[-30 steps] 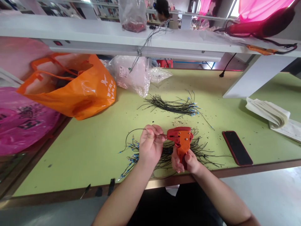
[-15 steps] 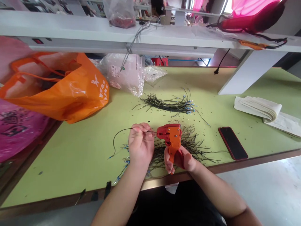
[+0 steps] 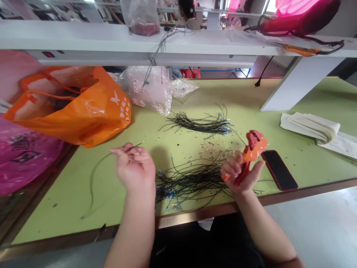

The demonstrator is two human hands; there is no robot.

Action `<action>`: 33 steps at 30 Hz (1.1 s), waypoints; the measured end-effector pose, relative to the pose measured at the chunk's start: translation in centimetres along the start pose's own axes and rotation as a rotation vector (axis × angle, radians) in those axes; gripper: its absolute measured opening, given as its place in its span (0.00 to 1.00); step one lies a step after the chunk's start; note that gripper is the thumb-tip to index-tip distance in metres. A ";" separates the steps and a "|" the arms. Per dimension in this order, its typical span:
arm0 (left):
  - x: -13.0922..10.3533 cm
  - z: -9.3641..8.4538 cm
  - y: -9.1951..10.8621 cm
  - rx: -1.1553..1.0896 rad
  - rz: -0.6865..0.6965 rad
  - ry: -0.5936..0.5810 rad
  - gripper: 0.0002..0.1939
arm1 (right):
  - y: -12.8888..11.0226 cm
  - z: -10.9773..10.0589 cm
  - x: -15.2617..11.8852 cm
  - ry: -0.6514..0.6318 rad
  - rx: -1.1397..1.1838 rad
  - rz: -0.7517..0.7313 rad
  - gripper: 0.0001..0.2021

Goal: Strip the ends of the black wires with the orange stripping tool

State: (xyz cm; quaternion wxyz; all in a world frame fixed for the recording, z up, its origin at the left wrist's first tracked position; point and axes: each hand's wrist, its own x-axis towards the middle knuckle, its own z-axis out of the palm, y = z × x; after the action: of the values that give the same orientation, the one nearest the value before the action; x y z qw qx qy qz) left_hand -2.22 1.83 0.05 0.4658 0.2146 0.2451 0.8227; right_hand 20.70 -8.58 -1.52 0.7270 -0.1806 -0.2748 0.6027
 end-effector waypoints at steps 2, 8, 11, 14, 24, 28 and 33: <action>0.3 0.1 -0.2 0.049 0.042 -0.046 0.19 | -0.9 0.2 0.6 0.074 -0.021 -0.024 0.28; -5.1 2.0 -1.8 0.274 0.128 -0.296 0.19 | 2.1 0.1 0.1 -0.241 -0.197 0.124 0.27; -6.6 2.1 -1.9 0.309 0.206 -0.415 0.16 | 3.3 -0.5 -0.2 -0.281 -0.245 0.188 0.28; -7.1 1.8 -2.0 0.336 0.254 -0.527 0.12 | 3.6 -0.8 -0.2 -0.302 -0.262 0.231 0.28; -8.3 1.1 -1.9 0.586 0.467 -0.724 0.11 | 4.0 -0.7 -0.4 -0.365 -0.339 0.233 0.25; -8.1 1.2 -1.9 0.537 0.476 -0.628 0.12 | 3.9 -0.7 -0.4 -0.374 -0.339 0.242 0.26; -8.4 1.6 -1.7 0.541 0.403 -0.713 0.11 | 4.1 -0.8 -0.4 -0.386 -0.390 0.255 0.26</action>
State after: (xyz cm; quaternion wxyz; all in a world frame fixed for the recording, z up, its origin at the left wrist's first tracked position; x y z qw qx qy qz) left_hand 3.81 -4.45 -0.75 0.2797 0.6395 0.2290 0.6785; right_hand 17.93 -8.03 -4.65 0.5312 -0.2322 -0.4937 0.6482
